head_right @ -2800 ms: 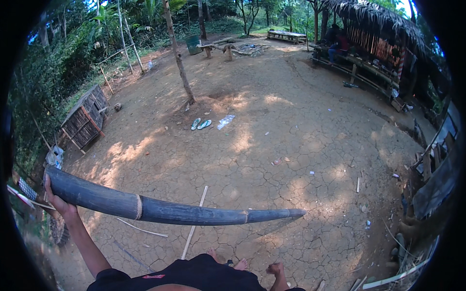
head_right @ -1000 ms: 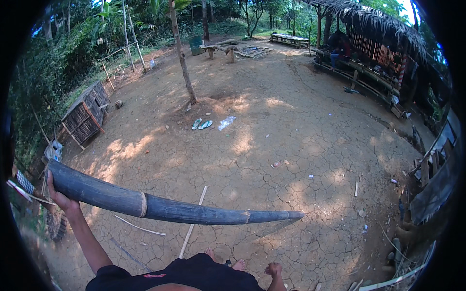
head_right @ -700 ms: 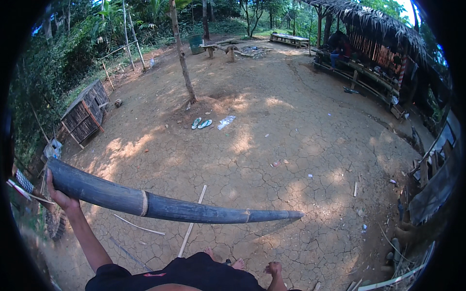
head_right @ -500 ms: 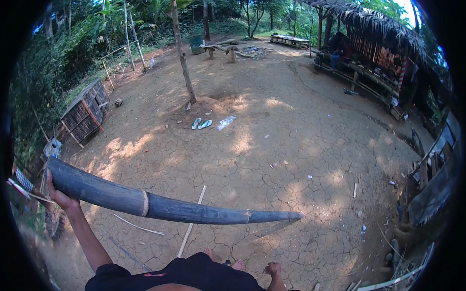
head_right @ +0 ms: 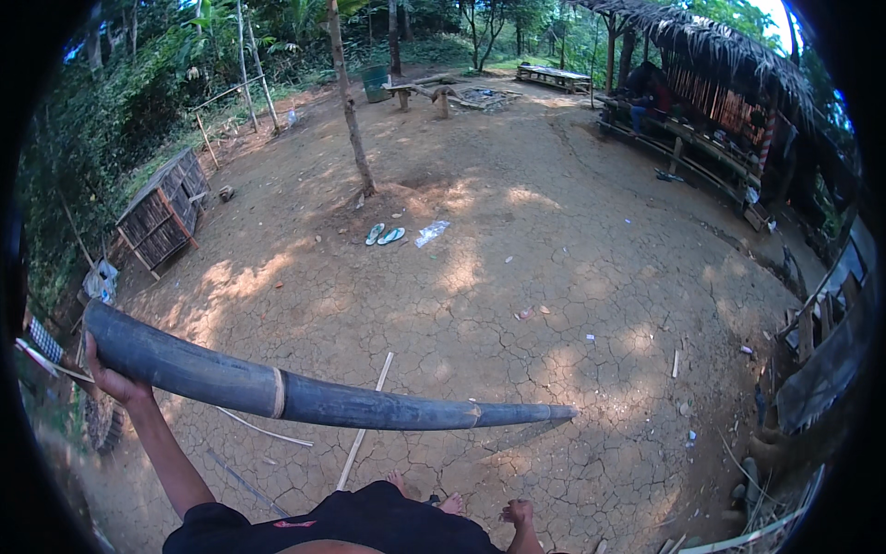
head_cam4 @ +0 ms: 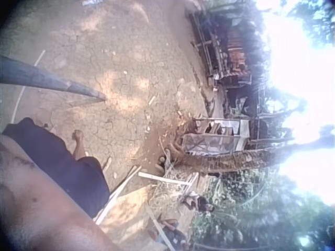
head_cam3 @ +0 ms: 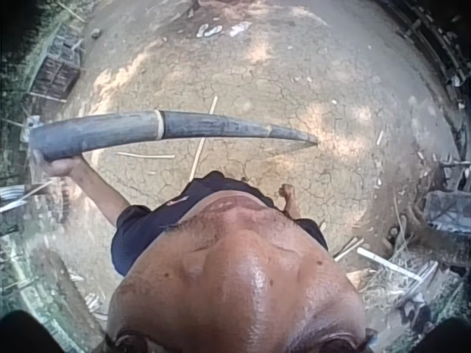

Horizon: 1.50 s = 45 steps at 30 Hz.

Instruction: The person splits a long bamboo stalk lengthwise using a machete and a wooden mallet. They then separate the split halves and place them on the ground. Later, they pick up another bamboo stalk and split it in the same manner.

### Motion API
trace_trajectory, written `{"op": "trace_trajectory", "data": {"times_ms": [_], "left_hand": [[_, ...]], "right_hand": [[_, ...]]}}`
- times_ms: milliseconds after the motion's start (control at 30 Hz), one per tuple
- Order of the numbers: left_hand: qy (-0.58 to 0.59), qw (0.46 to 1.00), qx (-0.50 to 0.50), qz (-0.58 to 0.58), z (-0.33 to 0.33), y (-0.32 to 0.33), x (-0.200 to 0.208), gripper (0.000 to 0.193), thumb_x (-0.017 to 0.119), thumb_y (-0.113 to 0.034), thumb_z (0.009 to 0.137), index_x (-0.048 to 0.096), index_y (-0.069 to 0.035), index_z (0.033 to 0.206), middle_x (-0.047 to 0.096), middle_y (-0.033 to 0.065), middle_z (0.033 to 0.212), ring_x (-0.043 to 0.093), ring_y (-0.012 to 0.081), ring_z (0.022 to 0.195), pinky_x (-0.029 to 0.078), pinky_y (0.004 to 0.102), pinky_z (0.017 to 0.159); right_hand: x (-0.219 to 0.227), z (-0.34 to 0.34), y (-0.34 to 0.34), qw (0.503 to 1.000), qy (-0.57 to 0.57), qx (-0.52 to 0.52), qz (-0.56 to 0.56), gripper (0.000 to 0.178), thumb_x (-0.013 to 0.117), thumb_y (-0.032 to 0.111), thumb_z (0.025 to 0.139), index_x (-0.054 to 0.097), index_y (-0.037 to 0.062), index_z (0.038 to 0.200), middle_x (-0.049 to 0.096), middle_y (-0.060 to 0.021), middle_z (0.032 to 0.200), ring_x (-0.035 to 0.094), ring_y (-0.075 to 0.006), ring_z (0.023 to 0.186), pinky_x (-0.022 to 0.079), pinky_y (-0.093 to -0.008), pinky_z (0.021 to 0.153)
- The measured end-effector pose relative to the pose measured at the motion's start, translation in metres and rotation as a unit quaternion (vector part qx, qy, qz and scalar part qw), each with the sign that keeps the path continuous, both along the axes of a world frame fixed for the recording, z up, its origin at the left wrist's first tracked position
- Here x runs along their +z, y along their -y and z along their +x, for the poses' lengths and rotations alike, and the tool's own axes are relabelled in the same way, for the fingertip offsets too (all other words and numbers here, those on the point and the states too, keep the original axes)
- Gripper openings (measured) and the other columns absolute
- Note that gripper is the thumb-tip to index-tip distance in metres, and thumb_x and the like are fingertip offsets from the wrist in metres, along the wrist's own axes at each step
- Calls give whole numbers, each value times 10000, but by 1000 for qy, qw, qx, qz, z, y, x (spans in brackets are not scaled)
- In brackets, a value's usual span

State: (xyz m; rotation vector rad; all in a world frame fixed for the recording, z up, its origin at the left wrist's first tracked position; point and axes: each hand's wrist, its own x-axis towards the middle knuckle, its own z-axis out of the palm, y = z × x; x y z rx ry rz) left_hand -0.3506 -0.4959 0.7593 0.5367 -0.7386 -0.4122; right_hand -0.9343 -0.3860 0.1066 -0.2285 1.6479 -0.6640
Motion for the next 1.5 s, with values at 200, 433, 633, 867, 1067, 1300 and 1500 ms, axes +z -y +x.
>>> {"op": "trace_trajectory", "data": {"times_ms": [200, 433, 633, 867, 1067, 1300, 1500], "left_hand": [[39, 999, -30, -19, 3, 1, -3, 574, 566, -378, 934, 507, 37, 1327, 630, 211, 1192, 630, 315, 1066, 515, 433, 939], [76, 994, -72, -40, 9, 3, -5, 642, 545, -388, 939, 428, 50, 1394, 585, 239, 1251, 605, 320, 1131, 510, 431, 959], [81, 992, -79, -59, 5, 4, -3, 639, 559, -347, 924, 403, 50, 1400, 559, 281, 1242, 618, 343, 1104, 545, 445, 938], [103, 987, -105, -59, 16, 1, -8, 662, 532, -381, 945, 381, 55, 1419, 533, 247, 1308, 574, 329, 1171, 498, 430, 982], [102, 988, -102, -54, 16, -2, -10, 665, 534, -378, 942, 373, 54, 1421, 534, 247, 1300, 575, 332, 1165, 493, 433, 990], [91, 985, -127, -66, 10, -1, -7, 697, 584, -344, 910, 348, 72, 1418, 524, 282, 1244, 591, 357, 1119, 518, 444, 981], [86, 985, -133, -67, 8, -3, -9, 713, 586, -341, 903, 328, 72, 1423, 510, 267, 1247, 579, 359, 1130, 514, 441, 991]], "right_hand": [[2, 0, -4, 1000, -8, -8, -7, 258, 501, 104, 897, 580, -55, 1085, 677, -217, 852, 700, -368, 704, 597, -470, 614], [8, 6, -7, 1000, -4, -13, 9, 281, 496, 111, 902, 586, -52, 1113, 678, -219, 879, 702, -374, 740, 602, -480, 647], [-2, 5, -12, 1000, -20, 5, 5, 286, 490, 115, 909, 591, -53, 1118, 675, -235, 914, 699, -390, 757, 599, -496, 661], [2, 7, -12, 1000, -10, -8, 13, 286, 502, 119, 901, 594, -59, 1105, 680, -235, 878, 694, -373, 712, 590, -466, 608], [6, 9, -10, 1000, -12, -16, 10, 263, 531, 114, 874, 600, -68, 1051, 683, -218, 792, 678, -320, 586, 569, -406, 504], [1, 9, -9, 1000, -7, -9, 10, 293, 505, 109, 894, 595, -70, 1108, 679, -231, 843, 685, -342, 649, 586, -435, 566], [2, 7, -8, 1000, -11, 16, 14, 280, 481, 117, 913, 596, -48, 1108, 681, -214, 895, 697, -362, 744, 595, -463, 651]]}}
